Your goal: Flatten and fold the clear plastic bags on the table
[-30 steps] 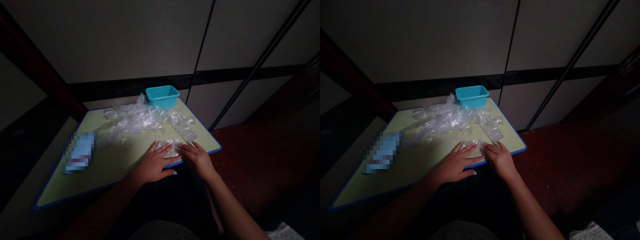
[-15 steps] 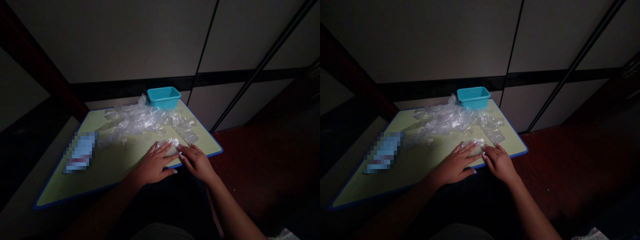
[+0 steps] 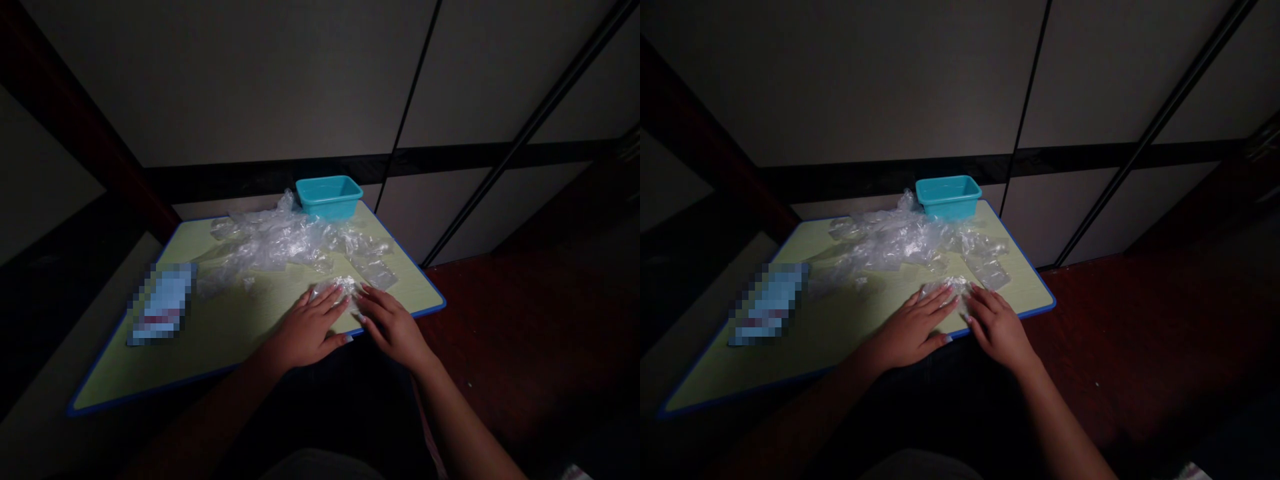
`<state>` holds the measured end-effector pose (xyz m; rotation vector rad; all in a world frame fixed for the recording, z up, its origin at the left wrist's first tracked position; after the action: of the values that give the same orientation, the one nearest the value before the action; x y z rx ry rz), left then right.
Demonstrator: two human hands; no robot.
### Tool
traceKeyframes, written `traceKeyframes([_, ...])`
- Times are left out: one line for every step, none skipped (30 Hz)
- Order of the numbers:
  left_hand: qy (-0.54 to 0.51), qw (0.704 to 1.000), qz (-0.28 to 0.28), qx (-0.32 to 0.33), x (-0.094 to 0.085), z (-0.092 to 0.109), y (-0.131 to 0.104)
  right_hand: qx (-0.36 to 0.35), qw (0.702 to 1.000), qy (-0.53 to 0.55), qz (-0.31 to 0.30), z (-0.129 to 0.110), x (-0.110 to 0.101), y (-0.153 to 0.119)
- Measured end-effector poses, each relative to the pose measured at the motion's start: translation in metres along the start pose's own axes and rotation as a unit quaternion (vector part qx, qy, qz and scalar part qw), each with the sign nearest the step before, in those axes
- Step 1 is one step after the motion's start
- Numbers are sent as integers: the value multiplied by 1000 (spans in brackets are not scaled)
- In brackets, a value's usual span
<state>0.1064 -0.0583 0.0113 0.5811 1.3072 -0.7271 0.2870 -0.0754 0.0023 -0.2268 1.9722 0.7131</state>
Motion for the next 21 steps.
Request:
traceKeyframes([0,1000,0,1,0,0,0,-1,1000,-8,-4,0,0,0])
traceKeyframes([0,1000,2,2,0,0,0,-3,1000,-16,-9,0,0,0])
traceKeyframes([1,1000,3,3,0,0,0,-6,1000,-26,-17,-1,1,-1])
traceKeyframes([1,1000,5,3,0,0,0,-6,999,-38,-24,-1,1,-1])
traceKeyframes([2,1000,7,3,0,0,0,-4,998,-52,-29,-2,1,-1])
traceKeyframes([2,1000,8,3,0,0,0,1,997,-67,-31,-4,1,-1])
traceKeyframes([1,1000,9,4,0,0,0,6,996,-81,-32,-6,1,0])
traceKeyframes([0,1000,10,4,1,0,0,11,995,-93,-34,-9,1,1])
traceKeyframes([-3,1000,10,4,1,-1,0,14,994,-101,-39,-13,2,3])
traceKeyframes([-8,1000,11,3,1,-1,0,15,993,-105,-51,-17,3,6])
traceKeyframes([-13,1000,12,2,1,-1,0,14,992,-106,-68,-22,6,9])
traceKeyframes([-18,1000,15,1,1,-1,0,15,990,-105,-88,-25,9,12])
traceKeyframes([-23,1000,17,1,1,-2,0,21,989,-105,-105,-28,12,17])
traceKeyframes([-28,999,19,3,1,-2,0,30,987,-105,-119,-30,14,21])
traceKeyframes([-31,999,21,5,1,-2,0,42,985,-105,-131,-30,17,25])
traceKeyframes([-32,999,22,6,1,-1,0,56,983,-105,-140,-30,19,28])
traceKeyframes([-33,999,23,6,1,-1,0,70,981,-104,-148,-29,20,31])
traceKeyframes([-34,999,23,7,1,-1,-1,82,979,-103,-156,-28,21,34])
traceKeyframes([-34,999,23,7,1,-1,0,92,977,-100,-163,-26,22,35])
traceKeyframes([-33,999,24,7,1,-1,0,101,976,-96,-169,-25,23,36])
traceKeyframes([-32,999,26,7,1,-1,0,107,974,-93,-174,-25,23,37])
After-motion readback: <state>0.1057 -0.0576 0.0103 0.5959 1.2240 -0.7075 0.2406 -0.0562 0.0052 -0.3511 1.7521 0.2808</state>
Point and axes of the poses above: each hand's wrist, its own y-axis towards the middle knuckle, its own x-axis out of the palm, z = x × y, the point moved 4 cm from there along y, towards the middle knuckle, and after that the axes turned 5 degrees about -z, right-handed, at the moved point
